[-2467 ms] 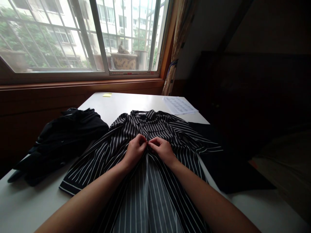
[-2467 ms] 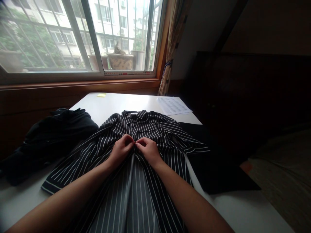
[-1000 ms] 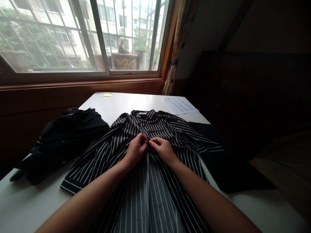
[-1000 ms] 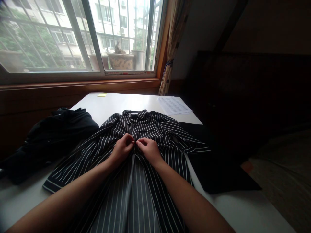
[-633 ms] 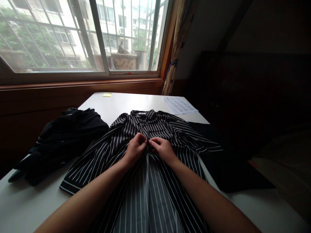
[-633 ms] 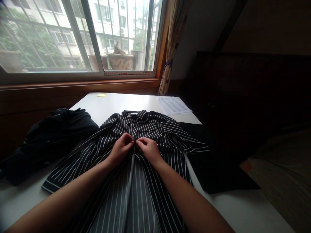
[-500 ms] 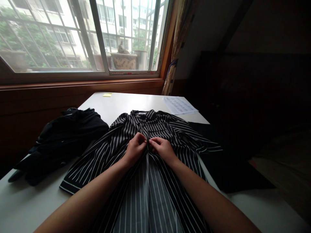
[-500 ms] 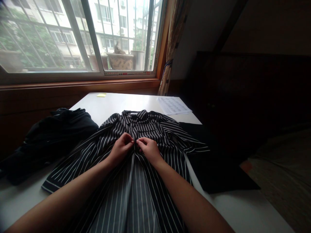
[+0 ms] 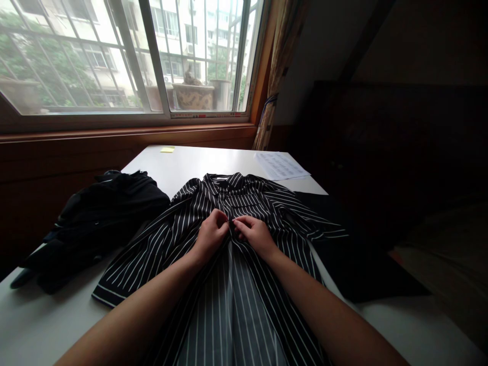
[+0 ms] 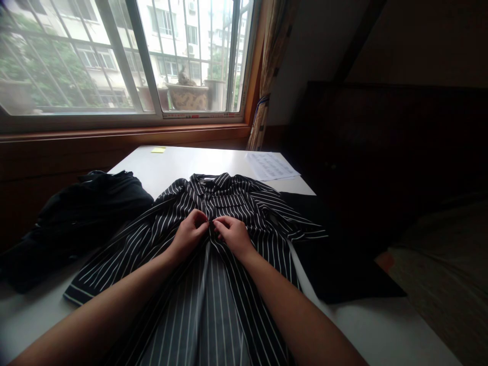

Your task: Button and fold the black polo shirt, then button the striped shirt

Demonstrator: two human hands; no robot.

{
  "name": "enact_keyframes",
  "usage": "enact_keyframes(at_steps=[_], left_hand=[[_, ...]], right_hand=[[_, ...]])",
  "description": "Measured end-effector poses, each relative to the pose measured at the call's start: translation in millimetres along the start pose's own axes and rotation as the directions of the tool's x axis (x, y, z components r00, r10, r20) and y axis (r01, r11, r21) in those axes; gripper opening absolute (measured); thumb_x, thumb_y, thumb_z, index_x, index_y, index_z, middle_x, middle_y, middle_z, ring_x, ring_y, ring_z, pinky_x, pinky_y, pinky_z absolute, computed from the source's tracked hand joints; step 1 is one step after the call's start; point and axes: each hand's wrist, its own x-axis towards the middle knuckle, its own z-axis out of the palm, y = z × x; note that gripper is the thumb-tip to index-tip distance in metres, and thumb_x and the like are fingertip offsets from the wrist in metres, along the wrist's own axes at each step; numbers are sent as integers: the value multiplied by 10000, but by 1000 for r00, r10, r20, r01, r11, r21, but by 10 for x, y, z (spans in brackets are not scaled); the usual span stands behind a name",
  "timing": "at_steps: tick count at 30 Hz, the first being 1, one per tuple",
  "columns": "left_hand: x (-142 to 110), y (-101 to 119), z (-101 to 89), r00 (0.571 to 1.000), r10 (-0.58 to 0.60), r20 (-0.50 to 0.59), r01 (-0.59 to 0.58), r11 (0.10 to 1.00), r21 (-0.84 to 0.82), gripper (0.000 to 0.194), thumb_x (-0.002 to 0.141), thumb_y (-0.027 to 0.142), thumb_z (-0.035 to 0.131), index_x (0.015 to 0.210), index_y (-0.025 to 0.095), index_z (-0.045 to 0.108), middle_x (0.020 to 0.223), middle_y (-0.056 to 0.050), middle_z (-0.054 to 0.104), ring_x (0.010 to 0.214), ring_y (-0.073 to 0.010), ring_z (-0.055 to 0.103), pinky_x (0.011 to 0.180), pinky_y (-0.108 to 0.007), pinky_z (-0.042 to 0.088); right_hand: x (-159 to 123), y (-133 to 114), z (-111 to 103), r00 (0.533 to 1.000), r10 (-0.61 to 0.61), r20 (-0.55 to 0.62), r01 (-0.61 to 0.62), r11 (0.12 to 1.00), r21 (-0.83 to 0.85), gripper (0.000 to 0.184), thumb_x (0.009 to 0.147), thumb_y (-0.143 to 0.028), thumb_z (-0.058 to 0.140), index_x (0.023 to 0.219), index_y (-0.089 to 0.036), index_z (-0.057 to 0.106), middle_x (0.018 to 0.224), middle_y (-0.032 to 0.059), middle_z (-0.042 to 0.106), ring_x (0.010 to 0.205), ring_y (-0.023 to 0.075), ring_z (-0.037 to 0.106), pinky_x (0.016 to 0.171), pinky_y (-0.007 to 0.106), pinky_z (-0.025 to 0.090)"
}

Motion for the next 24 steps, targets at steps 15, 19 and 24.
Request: enact_keyframes(at_steps=[15, 19, 24], left_hand=[[22, 5, -15, 1000, -19, 4, 19, 999, 29, 42, 856, 251, 581, 853, 210, 581, 816, -3, 660, 774, -167, 632, 727, -284, 465], [22, -6, -18, 1000, -26, 11, 26, 1000, -7, 66, 858, 273, 586, 862, 208, 582, 825, -8, 663, 774, -170, 632, 725, -284, 469], [34, -22, -25, 1000, -30, 7, 30, 999, -30, 34, 851, 225, 573, 872, 202, 586, 839, -3, 657, 796, -161, 628, 750, -280, 469]], right_hand=[[-10, 5, 2, 999, -34, 19, 34, 999, -8, 269, 842, -390, 629, 950, -163, 724, 767, 35, 711, 618, 145, 640, 560, 247, 525], [-19, 20, 4, 998, -48, 26, 48, 999, -11, 275, 849, -395, 624, 959, -163, 723, 785, 40, 715, 660, 158, 659, 572, 254, 535], [-26, -2, -1, 997, -63, 38, 64, 998, -11, 267, 851, -387, 623, 951, -161, 723, 771, 39, 712, 653, 158, 657, 578, 258, 538]])
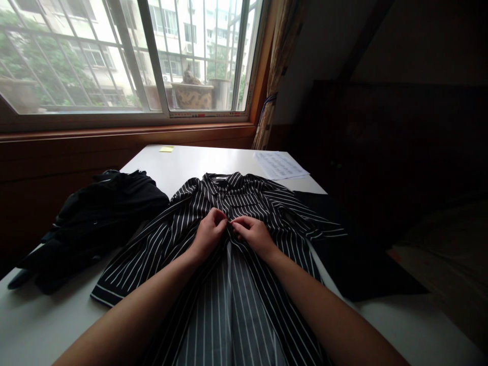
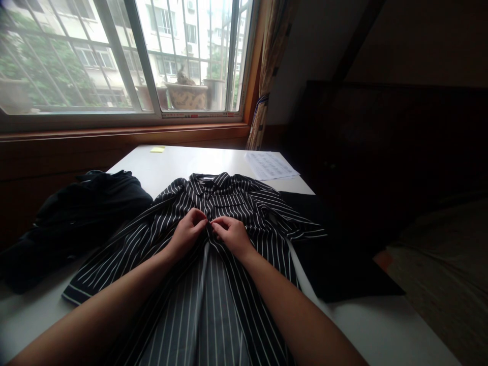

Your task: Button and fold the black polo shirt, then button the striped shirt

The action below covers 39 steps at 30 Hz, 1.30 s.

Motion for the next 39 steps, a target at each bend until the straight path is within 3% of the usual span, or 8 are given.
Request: enact_keyframes(at_steps=[10, 17, 20, 24, 29, 34, 39], left_hand=[[-1, 2, -4, 1000, -1, -22, 1, 1000, 12, 44, 853, 240, 580, 870, 201, 590, 827, -1, 655, 777, -158, 623, 734, -273, 467], [-7, -7, 7, 996, 80, -47, -72, 986, 152, 85, 909, 234, 500, 875, 211, 574, 857, -24, 631, 806, -185, 595, 763, -314, 461], [14, -4, -49, 977, 190, -100, -148, 933, 327, 91, 900, 210, 500, 881, 216, 589, 930, -59, 614, 937, -233, 560, 877, -371, 448], [60, -89, -124, 965, 260, -19, -214, 832, 511, 144, 894, 203, 513, 970, 223, 634, 1055, -91, 630, 1076, -273, 531, 981, -407, 415], [72, -262, -86, 965, 248, 87, -243, 716, 654, 274, 927, 251, 477, 1117, 186, 664, 1231, -134, 629, 1198, -288, 536, 1058, -428, 381], [68, -304, -36, 979, 156, 131, -200, 616, 762, 440, 959, 299, 405, 1337, 132, 558, 1438, -151, 522, 1379, -299, 407, 1149, -492, 276], [190, -345, -59, 979, 112, 169, -203, 562, 802, 487, 973, 299, 352, 1390, 102, 508, 1492, -156, 463, 1420, -289, 359, 1169, -510, 245]], right_hand=[[9, 3, -5, 998, -53, -38, 51, 997, -59, 226, 876, -321, 579, 994, -178, 708, 865, 38, 711, 597, 128, 632, 602, 267, 529], [46, -22, -98, 929, -309, -201, 222, 904, -364, 217, 916, -200, 500, 972, -210, 709, 982, 75, 681, 969, 215, 630, 923, 373, 497], [66, 32, -117, 935, -326, -142, 226, 854, -469, 239, 921, -181, 484, 993, -217, 710, 1041, 83, 665, 1018, 225, 605, 971, 399, 473], [65, 119, -90, 953, -302, -4, 235, 750, -618, 223, 896, -205, 547, 1031, -222, 724, 1158, 94, 636, 1127, 255, 550, 1025, 430, 438], [52, 150, -60, 954, -286, 89, 260, 646, -718, 307, 914, -291, 557, 1191, -228, 673, 1273, 99, 597, 1224, 273, 488, 1078, 445, 397], [98, 149, -55, 959, -248, 135, 259, 580, -772, 374, 948, -348, 505, 1291, -237, 607, 1380, 84, 540, 1293, 259, 449, 1121, 440, 352], [193, 188, -45, 957, -238, 167, 273, 534, -800, 409, 964, -370, 469, 1337, -232, 564, 1440, 72, 504, 1337, 245, 419, 1154, 428, 300]])
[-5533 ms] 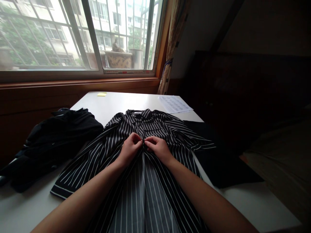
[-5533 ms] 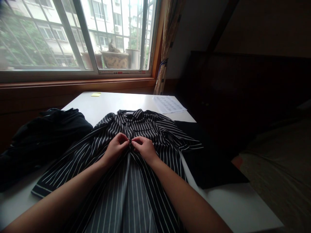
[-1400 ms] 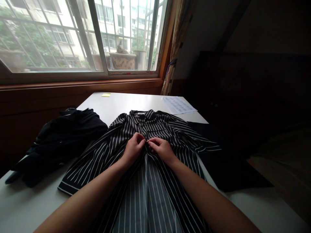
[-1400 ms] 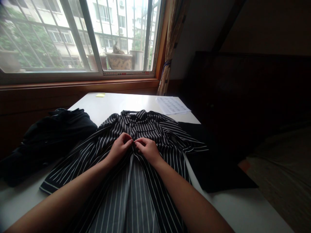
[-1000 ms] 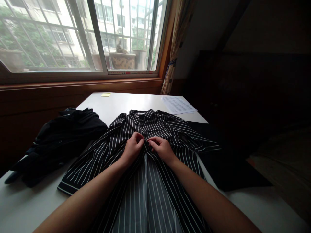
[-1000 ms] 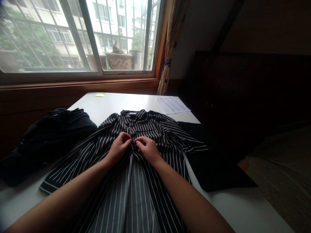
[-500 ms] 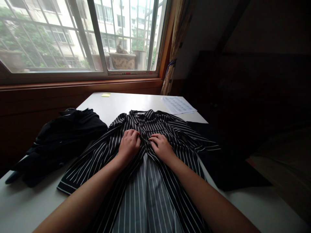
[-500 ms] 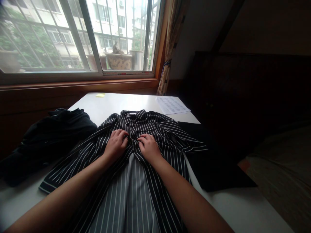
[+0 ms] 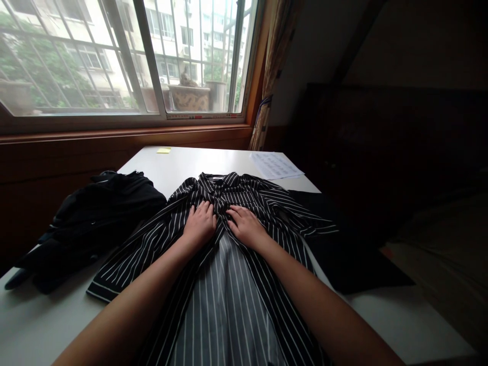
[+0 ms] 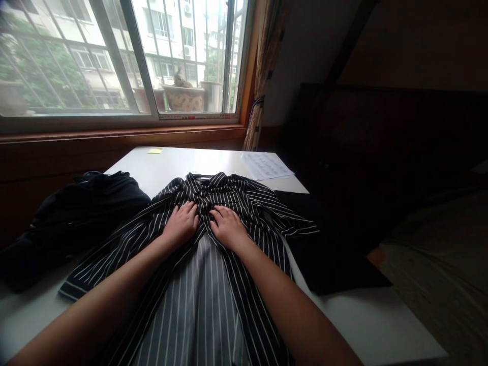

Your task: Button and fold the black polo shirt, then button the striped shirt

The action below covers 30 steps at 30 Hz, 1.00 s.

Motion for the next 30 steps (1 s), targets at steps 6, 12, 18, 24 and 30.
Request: enact_keyframes(at_steps=[6, 12, 18, 24, 30], left_hand=[[196, -147, 92, 1000, 20, 0, -20, 1000, -16, 492, 976, 295, 336, 1397, 99, 498, 1500, -155, 452, 1420, -290, 358, 1166, -514, 253], [363, -203, 153, 1000, -6, -25, 5, 999, -37, 497, 980, 287, 323, 1405, 81, 479, 1486, -177, 462, 1418, -303, 356, 1164, -523, 243], [388, -207, 161, 999, -11, -40, 9, 998, -57, 505, 980, 296, 345, 1412, 61, 461, 1484, -198, 454, 1422, -322, 342, 1167, -517, 241], [223, -223, -73, 996, 51, -80, -57, 995, -87, 508, 946, 336, 474, 1413, 137, 463, 1472, -151, 459, 1406, -300, 349, 1146, -465, 313], [-222, -245, -441, 987, 150, -57, -159, 961, -226, 258, 854, 356, 634, 1081, 246, 687, 1121, -88, 619, 1098, -299, 518, 941, -445, 474]], right_hand=[[163, 42, 65, 1000, 5, -7, -5, 999, -45, 433, 974, -369, 447, 1368, -210, 534, 1475, 84, 473, 1369, 235, 387, 1176, 420, 246], [370, 80, 105, 999, 47, 16, -47, 998, -41, 445, 972, -371, 455, 1393, -238, 513, 1473, 84, 474, 1381, 224, 373, 1179, 430, 225], [390, 65, 113, 999, 35, 16, -34, 998, -59, 451, 978, -368, 442, 1395, -213, 513, 1464, 96, 483, 1383, 224, 373, 1185, 424, 221], [328, -1, -59, 1000, -15, 7, 15, 998, -65, 438, 953, -313, 490, 1365, -170, 535, 1448, 118, 482, 1364, 242, 380, 1171, 410, 260], [-34, -119, -366, 999, -43, 9, 43, 999, -30, 333, 871, -340, 636, 1179, -218, 596, 1242, 99, 563, 1157, 257, 485, 999, 414, 428]])
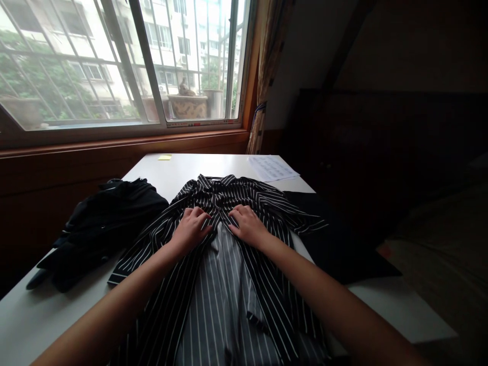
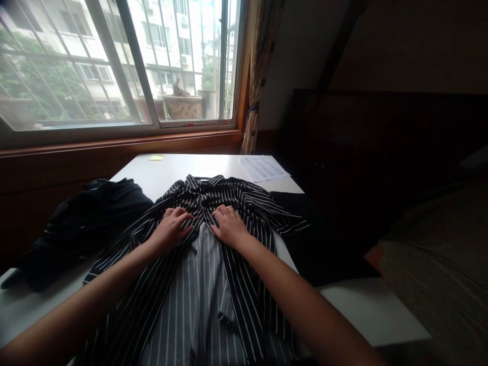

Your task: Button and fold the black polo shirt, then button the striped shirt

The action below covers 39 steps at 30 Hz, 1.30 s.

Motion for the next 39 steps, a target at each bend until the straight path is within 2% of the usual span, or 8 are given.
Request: enact_keyframes(at_steps=[3, 5, 10, 15, 21, 25, 30, 39], left_hand=[[-129, 75, -36, 991, -32, 134, 51, 989, -141, 184, 832, 345, 664, 971, 237, 718, 985, -69, 629, 944, -257, 573, 856, -399, 496], [-165, 124, -5, 986, -61, 155, 94, 972, -216, 177, 838, 313, 653, 973, 218, 719, 981, -70, 621, 925, -235, 592, 844, -365, 496], [-187, 188, 104, 986, -121, 117, 150, 948, -279, 163, 847, 298, 629, 959, 213, 712, 961, -63, 625, 935, -233, 601, 854, -354, 482], [-217, 192, 145, 989, -135, 62, 147, 943, -298, 116, 828, 296, 645, 893, 217, 702, 920, -53, 640, 919, -237, 596, 856, -364, 469], [-214, 218, 116, 984, -165, 64, 177, 917, -358, 96, 824, 297, 639, 808, 216, 688, 881, -43, 666, 887, -229, 605, 825, -350, 460], [-194, 195, 73, 966, -237, 102, 256, 836, -485, 123, 826, 314, 631, 843, 208, 691, 875, -40, 693, 861, -220, 635, 790, -330, 473], [-198, 142, 11, 949, -281, 145, 306, 704, -640, 182, 818, 369, 651, 884, 203, 684, 857, -20, 709, 812, -201, 658, 756, -309, 491], [-204, 198, -2, 929, -295, 222, 347, 490, -800, 314, 758, 416, 733, 946, 178, 652, 877, -33, 699, 838, -190, 663, 776, -306, 522]], right_hand=[[-233, -86, -62, 997, 8, 75, -9, 1000, 18, 239, 847, -378, 678, 1013, -220, 609, 1064, 66, 594, 1016, 237, 521, 906, 393, 461], [-347, -127, -74, 996, 24, 91, -27, 999, 34, 228, 842, -384, 688, 973, -216, 605, 1024, 55, 595, 986, 229, 524, 885, 379, 462], [-451, -180, -117, 996, 57, 70, -59, 998, 25, 226, 842, -385, 686, 966, -212, 608, 1012, 61, 606, 972, 233, 530, 870, 362, 454], [-421, -223, -154, 995, 84, 55, -83, 996, -25, 85, 868, -274, 619, 927, -214, 629, 964, 64, 634, 948, 228, 554, 840, 339, 448], [-314, -179, -193, 987, 154, 44, -160, 970, 182, 75, 858, -220, 581, 852, -198, 652, 879, 36, 653, 814, 171, 594, 759, 286, 449], [-217, -158, -318, 984, 178, 13, -168, 900, 402, 89, 842, -227, 588, 807, -187, 659, 784, 12, 659, 729, 152, 599, 693, 268, 443], [-135, -229, -418, 980, 200, 22, -180, 820, 543, 114, 839, -253, 604, 811, -180, 687, 746, 5, 679, 701, 153, 621, 685, 267, 454], [-150, -473, -163, 987, 154, 52, -145, 693, 706, 176, 839, -268, 621, 960, -204, 731, 878, 25, 735, 808, 182, 675, 769, 302, 510]])
